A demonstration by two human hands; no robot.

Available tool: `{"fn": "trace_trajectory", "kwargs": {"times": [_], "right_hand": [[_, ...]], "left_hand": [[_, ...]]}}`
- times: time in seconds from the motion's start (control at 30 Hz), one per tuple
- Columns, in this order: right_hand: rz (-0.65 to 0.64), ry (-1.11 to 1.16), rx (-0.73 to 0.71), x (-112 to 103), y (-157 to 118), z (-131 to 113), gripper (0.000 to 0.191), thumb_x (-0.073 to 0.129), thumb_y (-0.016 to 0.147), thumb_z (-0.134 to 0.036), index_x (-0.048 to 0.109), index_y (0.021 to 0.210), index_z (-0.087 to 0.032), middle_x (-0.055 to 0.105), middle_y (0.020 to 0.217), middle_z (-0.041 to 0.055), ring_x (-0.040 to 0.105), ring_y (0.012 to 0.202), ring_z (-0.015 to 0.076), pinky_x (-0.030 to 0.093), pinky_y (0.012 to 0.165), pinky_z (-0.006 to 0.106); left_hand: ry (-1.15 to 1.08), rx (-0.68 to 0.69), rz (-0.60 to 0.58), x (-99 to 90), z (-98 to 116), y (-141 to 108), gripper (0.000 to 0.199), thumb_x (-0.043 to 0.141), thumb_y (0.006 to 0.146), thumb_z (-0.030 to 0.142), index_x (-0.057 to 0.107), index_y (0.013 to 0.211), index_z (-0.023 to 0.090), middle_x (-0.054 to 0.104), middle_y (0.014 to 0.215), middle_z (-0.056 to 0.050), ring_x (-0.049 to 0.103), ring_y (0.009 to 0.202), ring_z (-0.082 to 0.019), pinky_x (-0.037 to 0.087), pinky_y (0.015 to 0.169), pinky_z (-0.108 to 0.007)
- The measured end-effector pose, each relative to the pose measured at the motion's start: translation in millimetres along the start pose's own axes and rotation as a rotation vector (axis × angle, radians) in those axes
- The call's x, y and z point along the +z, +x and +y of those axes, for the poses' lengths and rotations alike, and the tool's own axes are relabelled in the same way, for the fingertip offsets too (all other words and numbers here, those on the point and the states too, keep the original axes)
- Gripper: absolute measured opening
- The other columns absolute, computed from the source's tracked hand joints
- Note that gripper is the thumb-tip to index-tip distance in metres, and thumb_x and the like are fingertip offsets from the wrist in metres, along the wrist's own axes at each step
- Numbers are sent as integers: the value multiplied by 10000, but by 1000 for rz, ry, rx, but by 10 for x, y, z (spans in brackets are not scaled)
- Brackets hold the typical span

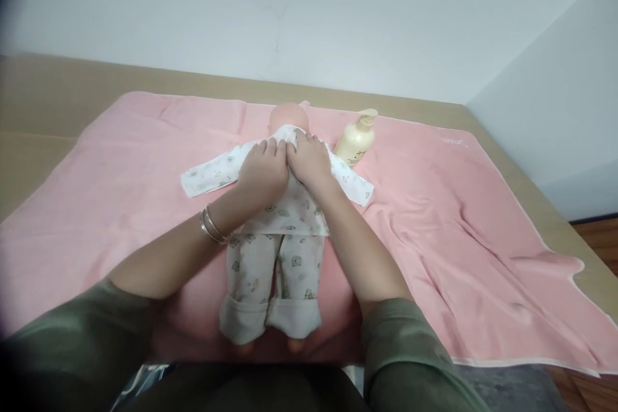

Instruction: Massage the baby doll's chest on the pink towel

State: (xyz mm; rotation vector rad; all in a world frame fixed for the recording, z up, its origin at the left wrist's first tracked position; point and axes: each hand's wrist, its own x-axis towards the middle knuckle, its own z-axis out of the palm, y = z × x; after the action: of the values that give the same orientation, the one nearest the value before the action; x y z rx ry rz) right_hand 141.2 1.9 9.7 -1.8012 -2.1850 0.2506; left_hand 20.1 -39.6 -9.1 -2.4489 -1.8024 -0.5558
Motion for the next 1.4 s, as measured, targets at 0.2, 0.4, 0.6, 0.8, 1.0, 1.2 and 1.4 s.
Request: {"fn": "trace_trajectory", "kwargs": {"times": [0.2, 0.4, 0.6, 0.8, 1.0, 1.2, 1.4], "right_hand": [[-122, -105, 16, -101, -167, -154, 611, 262, 1098, -310, 355, 1638, -38, 387, 1676, 254, 376, 1568, 410, 317, 1280, 563], [-191, -135, -88, -126, -324, -331, 610, 347, 1035, -232, 381, 1618, -57, 287, 1724, 252, 288, 1608, 439, 291, 1287, 623], [23, 54, 35, 66, 27, 21, 535, 344, 1029, -365, 559, 1420, -70, 574, 1502, 245, 520, 1408, 392, 387, 1216, 560], [21, 19, 33, 99, 63, 58, 526, 321, 1055, -366, 581, 1404, -71, 603, 1473, 242, 557, 1362, 375, 395, 1202, 540], [-73, -132, 1, -76, -184, -198, 526, 288, 1075, -282, 530, 1438, 12, 562, 1507, 283, 513, 1414, 404, 386, 1204, 545], [-169, -135, -47, -248, -328, -293, 441, 335, 1045, -260, 630, 1282, -34, 673, 1317, 260, 615, 1271, 370, 446, 1157, 488], [22, 16, 22, 115, -45, -63, 627, 354, 1028, -351, 455, 1532, 7, 424, 1654, 252, 387, 1555, 388, 270, 1307, 568]], "left_hand": [[-112, 35, -37, -22, -160, 136, 474, 306, 1000, 139, 611, 1341, 14, 665, 1406, -274, 590, 1384, -360, 448, 1163, -500], [-344, -140, -56, 73, -521, 372, 428, 244, 1071, 260, 652, 1158, 162, 750, 1204, -165, 702, 1090, -281, 535, 1005, -420], [-34, -82, -50, -41, -221, 191, 406, 313, 1041, 214, 648, 1204, 51, 705, 1256, -247, 647, 1238, -333, 473, 1106, -457], [38, -39, -148, -123, -50, 87, 394, 400, 946, 118, 656, 1227, 11, 689, 1271, -294, 618, 1301, -380, 454, 1131, -493], [-60, 10, -91, -14, -305, 245, 389, 316, 997, 170, 685, 1085, 84, 725, 1207, -237, 665, 1180, -331, 491, 1088, -463], [-147, -138, -101, 33, -400, 340, 417, 320, 1009, 265, 683, 1114, 90, 743, 1174, -222, 684, 1103, -326, 523, 992, -444], [-147, -119, -50, 79, -363, 303, 439, 295, 1025, 258, 676, 1141, 74, 743, 1207, -221, 681, 1131, -326, 506, 1040, -456]]}}
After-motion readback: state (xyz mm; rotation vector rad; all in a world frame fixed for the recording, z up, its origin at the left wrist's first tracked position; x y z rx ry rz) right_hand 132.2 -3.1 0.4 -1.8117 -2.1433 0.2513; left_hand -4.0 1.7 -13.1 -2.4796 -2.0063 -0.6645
